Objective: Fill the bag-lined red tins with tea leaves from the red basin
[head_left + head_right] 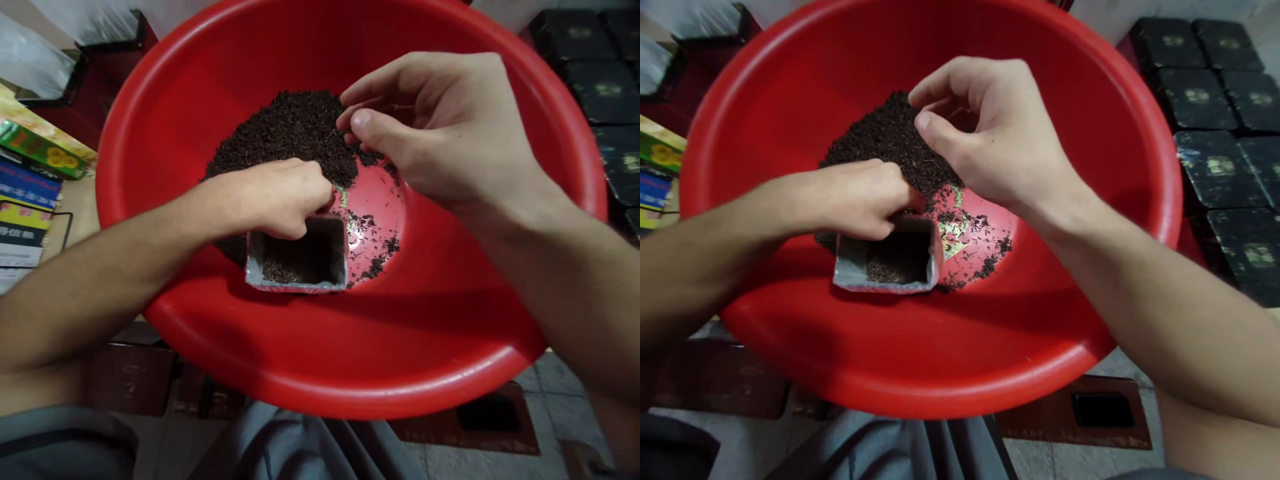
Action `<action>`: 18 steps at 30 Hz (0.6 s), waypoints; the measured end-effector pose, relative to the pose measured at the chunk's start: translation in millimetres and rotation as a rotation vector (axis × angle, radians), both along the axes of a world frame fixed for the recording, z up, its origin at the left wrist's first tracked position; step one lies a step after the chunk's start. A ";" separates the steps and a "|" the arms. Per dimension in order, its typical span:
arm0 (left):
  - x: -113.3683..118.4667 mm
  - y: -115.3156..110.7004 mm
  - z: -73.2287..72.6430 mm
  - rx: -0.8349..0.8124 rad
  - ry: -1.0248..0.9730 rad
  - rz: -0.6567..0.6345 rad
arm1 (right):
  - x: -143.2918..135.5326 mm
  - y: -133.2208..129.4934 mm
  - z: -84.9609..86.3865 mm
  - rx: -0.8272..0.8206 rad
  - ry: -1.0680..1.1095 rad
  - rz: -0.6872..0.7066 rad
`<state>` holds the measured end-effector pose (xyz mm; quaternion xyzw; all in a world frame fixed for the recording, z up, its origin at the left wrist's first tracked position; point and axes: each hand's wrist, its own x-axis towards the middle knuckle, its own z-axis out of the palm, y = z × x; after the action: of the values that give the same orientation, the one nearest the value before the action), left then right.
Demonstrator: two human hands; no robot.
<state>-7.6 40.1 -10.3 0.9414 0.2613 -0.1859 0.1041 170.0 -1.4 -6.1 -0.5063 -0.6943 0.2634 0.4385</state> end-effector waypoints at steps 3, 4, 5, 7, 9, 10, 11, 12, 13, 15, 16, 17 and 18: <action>-8.6 2.1 8.6 0.097 0.088 0.117 | 3.3 -0.2 3.5 0.032 -0.009 -0.011; -12.5 2.3 13.2 0.119 0.112 0.148 | 4.2 -0.4 4.8 0.043 -0.009 -0.016; -16.4 1.9 18.4 0.148 0.117 0.169 | 4.7 -0.6 6.2 0.053 -0.008 -0.022; -22.0 -1.2 28.8 0.216 0.043 0.145 | 4.9 -1.3 9.0 0.063 -0.004 -0.042; -22.0 -7.6 34.0 0.213 -0.086 0.025 | 4.2 -2.3 11.7 0.070 -0.003 -0.061; -19.5 -11.8 32.9 0.159 -0.105 -0.038 | 3.8 -2.7 12.9 0.073 -0.007 -0.068; -15.5 -16.5 29.1 0.090 -0.082 -0.073 | 3.4 -3.1 13.9 0.077 -0.011 -0.071; -10.3 -21.2 22.7 0.025 -0.016 -0.072 | 3.0 -3.5 14.8 0.081 -0.013 -0.071; -4.5 -25.8 14.6 -0.013 0.085 -0.037 | 2.6 -3.9 15.4 0.084 -0.015 -0.068; 6.4 -32.9 -3.2 0.000 0.242 -0.007 | 1.9 -4.5 15.7 0.092 -0.018 -0.060; 10.6 -35.1 -11.3 0.023 0.280 -0.039 | 1.5 -4.6 15.4 0.094 -0.022 -0.058; 13.6 -36.1 -18.0 0.037 0.301 -0.091 | 1.2 -4.5 14.8 0.092 -0.028 -0.059; 15.4 -35.9 -23.5 0.041 0.308 -0.141 | 0.9 -4.1 14.1 0.086 -0.039 -0.068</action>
<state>7.8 4.1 -33.8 0.9198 0.2110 -0.3296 0.0304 170.9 -5.5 8.0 -0.5152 -0.6959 0.2086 0.4548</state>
